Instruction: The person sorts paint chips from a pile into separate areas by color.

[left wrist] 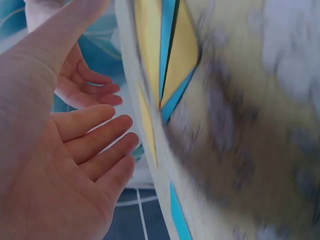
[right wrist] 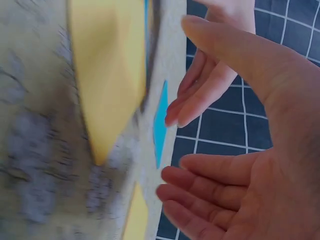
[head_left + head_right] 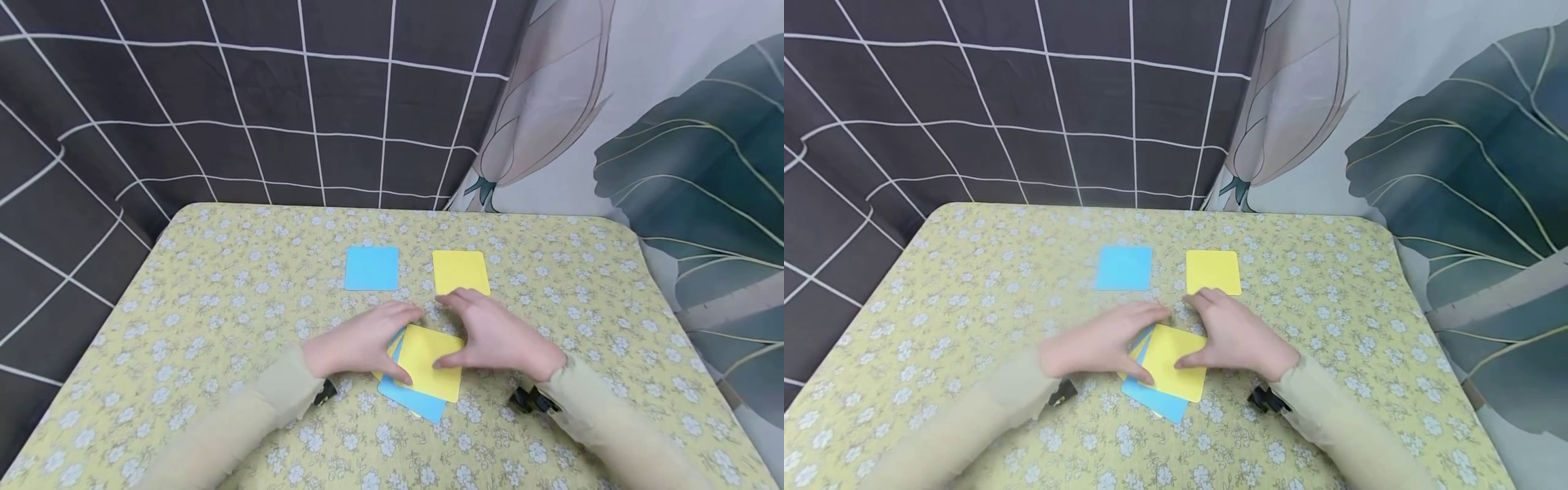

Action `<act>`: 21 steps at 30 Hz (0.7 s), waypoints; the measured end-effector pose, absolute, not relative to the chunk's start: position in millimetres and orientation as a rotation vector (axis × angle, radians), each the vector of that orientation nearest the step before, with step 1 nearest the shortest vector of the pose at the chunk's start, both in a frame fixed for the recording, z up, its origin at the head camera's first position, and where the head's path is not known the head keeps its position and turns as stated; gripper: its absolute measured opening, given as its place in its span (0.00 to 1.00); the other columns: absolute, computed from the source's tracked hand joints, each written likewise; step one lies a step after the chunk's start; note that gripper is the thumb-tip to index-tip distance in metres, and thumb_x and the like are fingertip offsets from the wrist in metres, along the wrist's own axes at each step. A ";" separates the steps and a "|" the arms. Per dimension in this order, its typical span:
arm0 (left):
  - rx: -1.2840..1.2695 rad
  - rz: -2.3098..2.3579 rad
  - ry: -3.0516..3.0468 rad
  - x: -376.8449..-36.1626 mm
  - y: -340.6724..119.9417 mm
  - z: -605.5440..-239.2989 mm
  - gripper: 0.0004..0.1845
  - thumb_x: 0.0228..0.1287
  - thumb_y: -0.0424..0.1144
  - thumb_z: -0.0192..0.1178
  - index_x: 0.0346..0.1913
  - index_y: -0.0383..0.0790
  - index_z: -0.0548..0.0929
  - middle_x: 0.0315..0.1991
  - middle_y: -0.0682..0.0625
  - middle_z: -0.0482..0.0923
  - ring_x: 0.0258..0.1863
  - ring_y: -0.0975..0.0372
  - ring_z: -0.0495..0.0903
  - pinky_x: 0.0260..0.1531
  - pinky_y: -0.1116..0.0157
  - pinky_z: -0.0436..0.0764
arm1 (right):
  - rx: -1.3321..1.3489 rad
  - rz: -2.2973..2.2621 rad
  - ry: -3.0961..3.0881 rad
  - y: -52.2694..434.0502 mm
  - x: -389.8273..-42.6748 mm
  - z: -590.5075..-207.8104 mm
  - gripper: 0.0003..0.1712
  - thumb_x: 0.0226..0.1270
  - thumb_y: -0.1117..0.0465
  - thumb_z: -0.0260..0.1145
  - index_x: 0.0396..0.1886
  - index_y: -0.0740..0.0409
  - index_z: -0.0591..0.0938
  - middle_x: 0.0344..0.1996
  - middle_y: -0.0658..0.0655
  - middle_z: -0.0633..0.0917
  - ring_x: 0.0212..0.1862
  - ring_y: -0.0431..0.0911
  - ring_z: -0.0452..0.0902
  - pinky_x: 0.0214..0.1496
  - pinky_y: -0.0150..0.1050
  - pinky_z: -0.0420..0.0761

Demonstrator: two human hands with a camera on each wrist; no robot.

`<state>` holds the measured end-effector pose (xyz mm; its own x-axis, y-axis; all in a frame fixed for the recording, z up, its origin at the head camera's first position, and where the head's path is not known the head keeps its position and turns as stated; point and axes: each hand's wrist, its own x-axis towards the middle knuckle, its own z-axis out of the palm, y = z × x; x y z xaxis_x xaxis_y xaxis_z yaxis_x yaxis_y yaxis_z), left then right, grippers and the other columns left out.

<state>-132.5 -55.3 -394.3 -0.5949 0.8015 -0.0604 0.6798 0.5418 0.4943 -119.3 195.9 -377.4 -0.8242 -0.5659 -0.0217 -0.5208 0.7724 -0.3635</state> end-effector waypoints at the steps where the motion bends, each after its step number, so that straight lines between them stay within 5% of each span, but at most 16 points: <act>1: 1.248 0.605 2.497 -130.7 -53.4 -395.9 0.58 0.46 0.61 0.79 0.76 0.36 0.65 0.74 0.46 0.65 0.74 0.55 0.60 0.74 0.60 0.58 | -0.869 -0.518 2.831 197.4 -114.2 -379.2 0.61 0.39 0.30 0.82 0.67 0.65 0.76 0.55 0.57 0.81 0.53 0.49 0.77 0.57 0.48 0.81; 11: 1.256 0.582 2.466 -126.0 -50.2 -406.8 0.52 0.53 0.56 0.78 0.75 0.36 0.66 0.71 0.47 0.69 0.72 0.57 0.64 0.72 0.66 0.62 | -0.867 -0.593 2.785 204.7 -86.2 -402.5 0.56 0.34 0.35 0.86 0.59 0.65 0.79 0.47 0.51 0.75 0.42 0.42 0.69 0.42 0.39 0.81; 21: 1.280 0.588 2.493 -124.0 -47.6 -405.4 0.59 0.46 0.59 0.81 0.77 0.35 0.63 0.73 0.46 0.66 0.72 0.56 0.64 0.71 0.65 0.63 | -0.931 -0.595 2.826 207.0 -87.2 -402.1 0.54 0.34 0.40 0.86 0.59 0.65 0.79 0.49 0.52 0.75 0.44 0.42 0.71 0.46 0.39 0.83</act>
<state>-124.0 -47.6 -405.4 -0.5697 0.8197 -0.0594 0.7069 0.5255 0.4735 -87.2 207.0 -402.1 -0.8066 -0.5908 0.0198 -0.5486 0.7357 -0.3972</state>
